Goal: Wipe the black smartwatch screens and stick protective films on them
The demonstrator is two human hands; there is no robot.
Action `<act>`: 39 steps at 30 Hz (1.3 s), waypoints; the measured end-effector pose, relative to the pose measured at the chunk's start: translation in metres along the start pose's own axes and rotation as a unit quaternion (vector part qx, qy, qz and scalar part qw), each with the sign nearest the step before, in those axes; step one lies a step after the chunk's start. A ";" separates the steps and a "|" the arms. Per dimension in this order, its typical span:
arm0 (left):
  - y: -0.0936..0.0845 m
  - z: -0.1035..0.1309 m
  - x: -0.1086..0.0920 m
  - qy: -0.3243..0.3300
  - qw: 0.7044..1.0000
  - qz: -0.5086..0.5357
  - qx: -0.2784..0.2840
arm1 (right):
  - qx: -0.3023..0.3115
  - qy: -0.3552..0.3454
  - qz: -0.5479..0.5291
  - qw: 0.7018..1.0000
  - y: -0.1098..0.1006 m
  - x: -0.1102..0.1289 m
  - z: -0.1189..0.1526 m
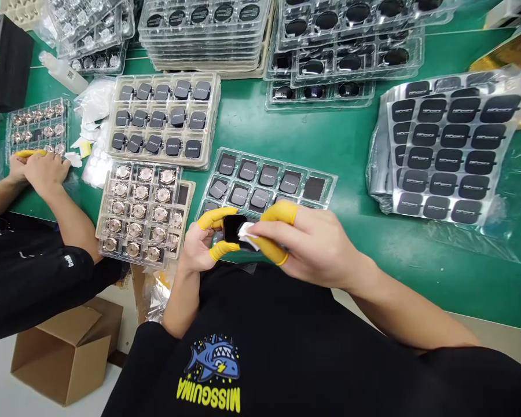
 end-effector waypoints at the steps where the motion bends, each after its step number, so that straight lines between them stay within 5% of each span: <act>1: 0.000 0.001 0.000 0.005 1.000 -0.009 0.002 | 0.010 -0.017 0.004 1.000 0.002 0.003 -0.001; 7: 0.000 0.005 0.008 0.010 0.999 -0.053 0.008 | 0.000 -0.043 0.063 0.997 0.022 0.001 -0.005; 12: -0.002 0.007 0.009 -0.003 0.999 -0.043 -0.026 | -0.025 0.045 0.130 0.990 0.030 -0.027 -0.004; 16: -0.006 0.008 0.005 -0.010 0.998 -0.050 -0.039 | -0.048 0.094 0.067 0.992 0.021 -0.035 -0.001; 24: -0.003 0.003 0.000 0.019 0.999 -0.039 -0.014 | -0.063 0.049 -0.024 0.997 0.013 -0.009 -0.002; 39: -0.001 -0.004 -0.006 0.058 0.992 -0.114 0.015 | 0.011 -0.066 0.038 0.997 0.027 0.013 -0.025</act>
Point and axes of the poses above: each hand's wrist, its own z-axis away from the middle knuckle, its own y-axis out of the palm, x = y × z, the point moved 2 cm from there along -z, towards the middle knuckle, and after that the axes turned 6 degrees about y, right-handed, at the moved point
